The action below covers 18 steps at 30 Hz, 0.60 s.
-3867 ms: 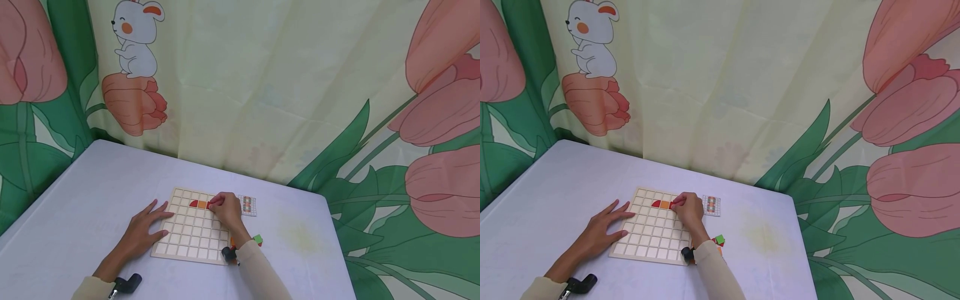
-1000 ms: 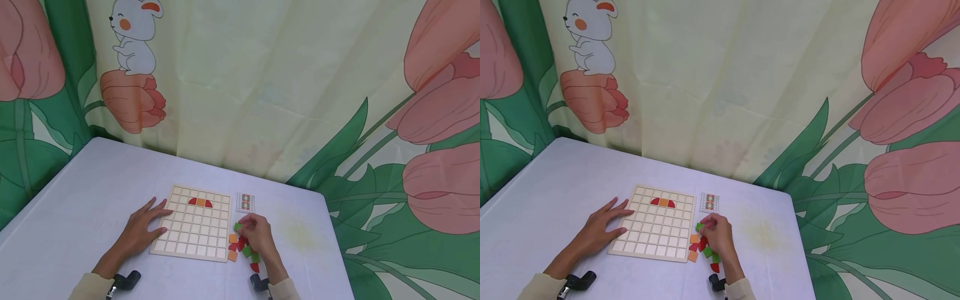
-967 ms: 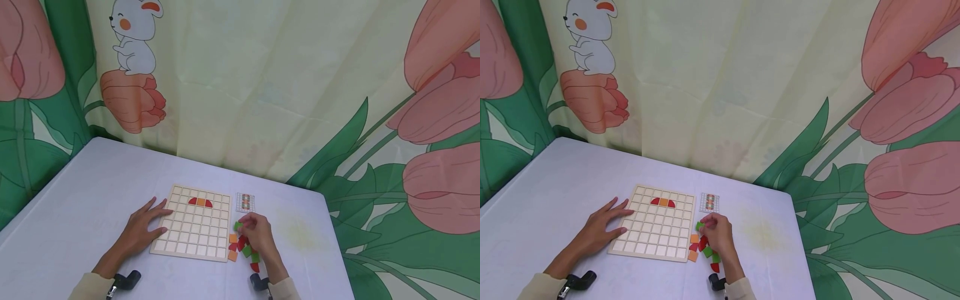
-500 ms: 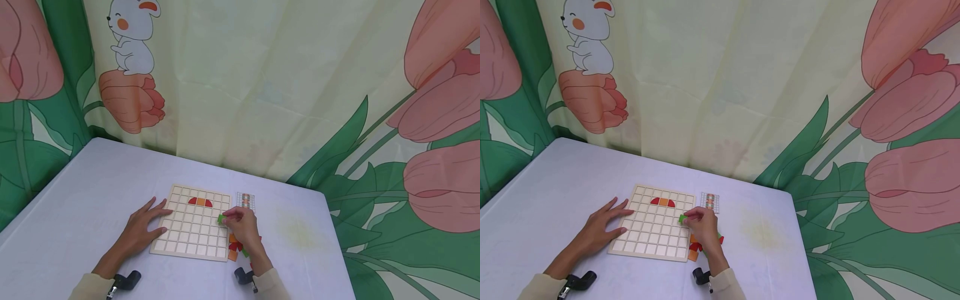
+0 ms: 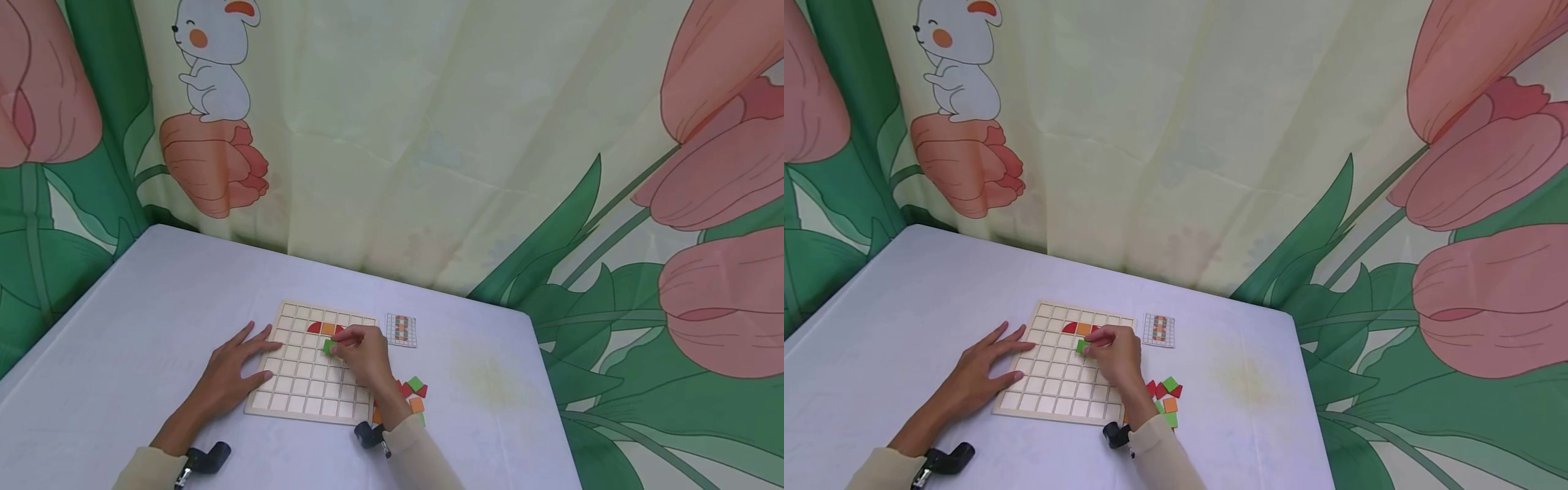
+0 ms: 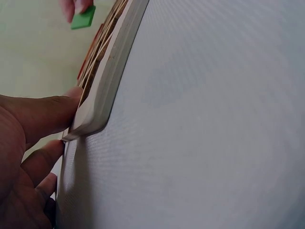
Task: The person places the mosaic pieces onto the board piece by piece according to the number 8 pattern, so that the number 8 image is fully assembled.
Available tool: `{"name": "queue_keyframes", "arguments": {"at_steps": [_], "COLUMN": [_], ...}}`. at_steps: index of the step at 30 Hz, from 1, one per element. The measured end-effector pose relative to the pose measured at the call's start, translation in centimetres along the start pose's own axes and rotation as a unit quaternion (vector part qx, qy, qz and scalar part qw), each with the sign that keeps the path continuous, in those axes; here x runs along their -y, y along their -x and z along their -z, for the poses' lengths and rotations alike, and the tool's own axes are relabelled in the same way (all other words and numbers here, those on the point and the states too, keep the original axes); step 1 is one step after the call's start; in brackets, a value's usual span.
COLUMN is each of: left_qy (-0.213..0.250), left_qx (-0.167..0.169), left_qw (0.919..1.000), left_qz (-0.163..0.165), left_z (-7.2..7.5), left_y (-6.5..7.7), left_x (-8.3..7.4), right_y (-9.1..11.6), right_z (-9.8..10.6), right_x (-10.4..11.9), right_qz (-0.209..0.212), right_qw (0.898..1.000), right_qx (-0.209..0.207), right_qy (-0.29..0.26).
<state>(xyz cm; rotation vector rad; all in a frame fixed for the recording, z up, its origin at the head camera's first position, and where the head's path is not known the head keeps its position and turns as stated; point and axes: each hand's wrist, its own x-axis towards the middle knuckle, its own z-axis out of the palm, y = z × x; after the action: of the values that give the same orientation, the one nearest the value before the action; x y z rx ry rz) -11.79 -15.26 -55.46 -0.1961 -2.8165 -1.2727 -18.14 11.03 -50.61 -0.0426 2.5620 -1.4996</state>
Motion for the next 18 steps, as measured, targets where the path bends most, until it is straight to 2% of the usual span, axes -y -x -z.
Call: {"name": "queue_keyframes", "arguments": {"at_steps": [10, 18], "left_qy": [0.002, 0.001], "left_qx": [-0.002, 0.0], "left_qw": [1.0, 1.0], "left_qz": [-0.003, -0.002], "left_z": [0.0, 0.1], "left_y": [0.0, 0.0], "left_x": [0.1, 0.1], "right_y": [-1.4, -2.1], "right_z": [-2.6, -3.6], "right_x": [1.1, 1.5], "right_qz": [-0.011, 0.009], "right_qw": [1.0, 0.996], "right_qx": [-0.004, -0.021], "right_qy": [0.006, 0.087]}}
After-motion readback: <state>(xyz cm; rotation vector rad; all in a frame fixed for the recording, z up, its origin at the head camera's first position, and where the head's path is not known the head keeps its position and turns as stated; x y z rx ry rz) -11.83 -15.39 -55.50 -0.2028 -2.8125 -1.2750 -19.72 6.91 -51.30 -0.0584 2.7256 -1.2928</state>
